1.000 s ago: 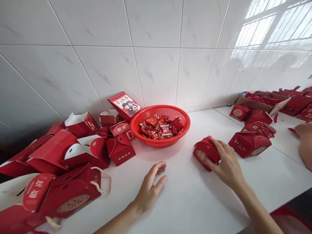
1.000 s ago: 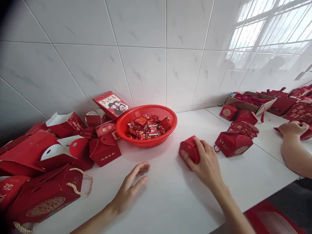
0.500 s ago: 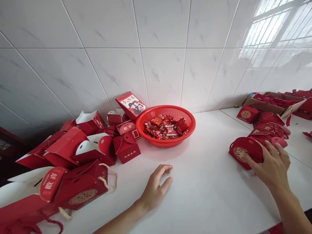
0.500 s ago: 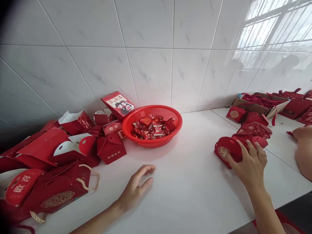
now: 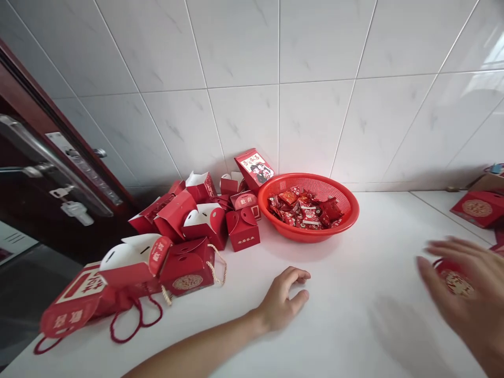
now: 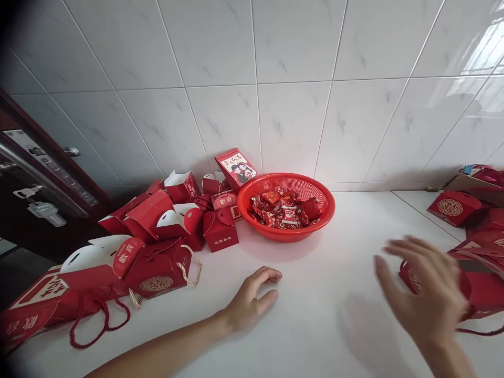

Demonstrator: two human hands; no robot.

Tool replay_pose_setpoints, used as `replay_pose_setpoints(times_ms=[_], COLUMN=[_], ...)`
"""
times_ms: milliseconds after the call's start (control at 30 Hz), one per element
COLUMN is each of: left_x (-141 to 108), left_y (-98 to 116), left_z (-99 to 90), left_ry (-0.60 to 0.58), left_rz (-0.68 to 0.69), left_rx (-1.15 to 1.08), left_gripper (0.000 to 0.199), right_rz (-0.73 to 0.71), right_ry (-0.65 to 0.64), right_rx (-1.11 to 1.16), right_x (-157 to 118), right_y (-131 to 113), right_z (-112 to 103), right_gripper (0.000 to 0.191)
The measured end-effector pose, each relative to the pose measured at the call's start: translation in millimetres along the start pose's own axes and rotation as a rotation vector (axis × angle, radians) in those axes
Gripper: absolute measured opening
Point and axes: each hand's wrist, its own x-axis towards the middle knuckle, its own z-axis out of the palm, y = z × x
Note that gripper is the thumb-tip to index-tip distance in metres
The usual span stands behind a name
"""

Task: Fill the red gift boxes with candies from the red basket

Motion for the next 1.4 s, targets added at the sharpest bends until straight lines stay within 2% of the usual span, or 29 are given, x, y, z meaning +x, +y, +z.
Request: replay_pose_setpoints(times_ms=[33,100,167,200,300,400,500,600,700,800,833,900,1000,1100,1267,1400], left_x=[-0.3,-0.6,0.3,1.2,4.9,7.7,11.2,21.9,42.4,67.2,74.9,88.0,101.4,113.5,148.0,181.0], left_y=[0.2,2.1,5.1,6.7,11.1,17.0,30.6,54.5,83.3,106.8,112.0,117.7,116.4,110.9,109.6,113.8], left_z=[0.5,1.0,0.4,-0.4,-5.5,-14.0,-27.5,-51.9,-92.0,-143.0,-160.0,-190.6,-222.1,-234.9,-233.2,-230.4], left_ry=[0.006,0.028,0.064,0.088,0.161,0.19,0.189,0.247,0.351,0.537,0.593,0.712,0.767,0.797,0.879,0.918], left_rz=[-0.003,-0.008,-0.017,-0.025,-0.069,-0.055,0.051,0.166,0.248,0.342,0.32,0.156,0.037,-0.053,-0.117,-0.125], left_rx=[-0.011,-0.039,-0.081,-0.107,-0.191,-0.217,-0.153,-0.031,0.077,0.164,0.188,0.245,0.292,0.355,0.468,0.499], left_gripper=[0.03,0.027,0.025,0.023,0.018,0.013,0.014,0.017,0.017,0.013,0.01,0.009,0.008,0.014,0.056,0.058], right_rz=[-0.114,-0.222,-0.288,-0.319,-0.44,-0.434,-0.332,-0.316,-0.337,-0.344,-0.346,-0.348,-0.343,-0.33,-0.307,-0.298], right_ry=[-0.018,-0.144,-0.349,-0.407,-0.579,-0.748,-0.857,-0.899,-0.927,-0.947,-0.949,-0.951,-0.966,-0.985,-0.992,-0.972], right_rx=[0.119,0.357,0.552,0.6,0.703,0.777,0.777,0.792,0.801,0.811,0.816,0.822,0.821,0.823,0.821,0.819], right_x=[7.6,11.4,-0.5,-10.8,-46.8,-70.9,-76.4,-72.6,-69.1,-68.7,-68.9,-69.4,-69.1,-67.7,-67.4,-70.2], right_y=[-20.5,-60.4,-95.3,-110.0,-142.5,-159.4,-165.2,-164.7,-162.3,-160.6,-160.4,-160.3,-160.6,-160.9,-161.7,-162.9], right_z=[9.2,28.5,46.5,54.5,72.5,82.2,85.1,84.2,83.0,83.0,83.2,83.8,84.2,83.5,82.5,84.9], right_gripper=[0.015,0.029,0.034,0.034,0.032,0.029,0.029,0.028,0.027,0.028,0.029,0.029,0.03,0.029,0.029,0.03])
